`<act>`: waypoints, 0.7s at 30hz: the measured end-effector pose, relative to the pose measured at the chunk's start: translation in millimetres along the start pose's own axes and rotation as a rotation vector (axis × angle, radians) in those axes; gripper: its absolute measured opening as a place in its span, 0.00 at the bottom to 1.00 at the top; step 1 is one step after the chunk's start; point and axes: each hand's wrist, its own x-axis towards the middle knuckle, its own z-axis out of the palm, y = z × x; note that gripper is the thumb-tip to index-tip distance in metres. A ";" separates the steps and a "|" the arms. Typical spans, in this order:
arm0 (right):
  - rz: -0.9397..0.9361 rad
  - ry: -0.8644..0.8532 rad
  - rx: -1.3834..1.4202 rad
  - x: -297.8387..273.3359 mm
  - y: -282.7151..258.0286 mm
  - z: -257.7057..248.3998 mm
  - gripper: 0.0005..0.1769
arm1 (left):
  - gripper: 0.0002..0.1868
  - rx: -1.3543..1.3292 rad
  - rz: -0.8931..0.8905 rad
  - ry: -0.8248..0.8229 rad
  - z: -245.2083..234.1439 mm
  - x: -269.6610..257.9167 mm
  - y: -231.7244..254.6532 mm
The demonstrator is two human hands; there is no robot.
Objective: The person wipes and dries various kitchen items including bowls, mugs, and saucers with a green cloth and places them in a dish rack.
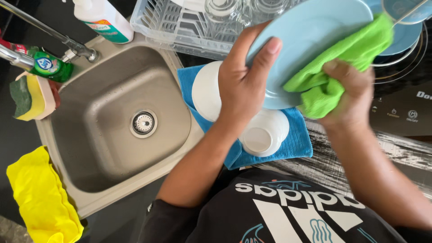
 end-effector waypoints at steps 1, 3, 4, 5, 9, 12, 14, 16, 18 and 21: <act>0.061 -0.003 0.159 -7.2 5.8 10.8 0.28 | 0.18 -0.086 -0.030 0.112 6.7 -2.7 -5.0; 0.115 -0.012 0.316 -17.4 18.3 22.1 0.30 | 0.19 -0.176 -0.053 0.224 13.1 -5.9 -12.6; 0.212 0.027 0.374 -20.3 24.9 22.4 0.29 | 0.19 -0.167 -0.068 0.237 13.1 -6.4 -15.0; 0.308 0.065 0.433 -23.2 31.8 22.5 0.27 | 0.20 -0.156 -0.084 0.250 13.0 -6.9 -17.4; 0.350 0.047 0.394 -28.4 34.8 32.4 0.26 | 0.21 -0.172 -0.109 0.307 6.2 -6.6 -36.4; 0.320 0.206 0.288 -32.8 29.1 50.4 0.19 | 0.13 -0.099 -0.029 0.438 5.9 -4.1 -46.5; 0.362 0.186 0.293 -37.2 34.4 50.0 0.16 | 0.13 -0.100 0.001 0.458 5.5 -7.2 -49.2; 0.412 0.164 0.237 -46.4 41.0 49.8 0.16 | 0.13 -0.110 0.017 0.471 0.6 -7.4 -54.9; 0.461 0.145 0.180 -54.3 45.3 43.2 0.16 | 0.14 -0.121 0.032 0.483 -8.3 -5.0 -60.4; 0.357 -0.091 -0.238 -54.3 51.5 23.4 0.12 | 0.17 -0.153 -0.018 0.602 -31.1 5.9 -52.6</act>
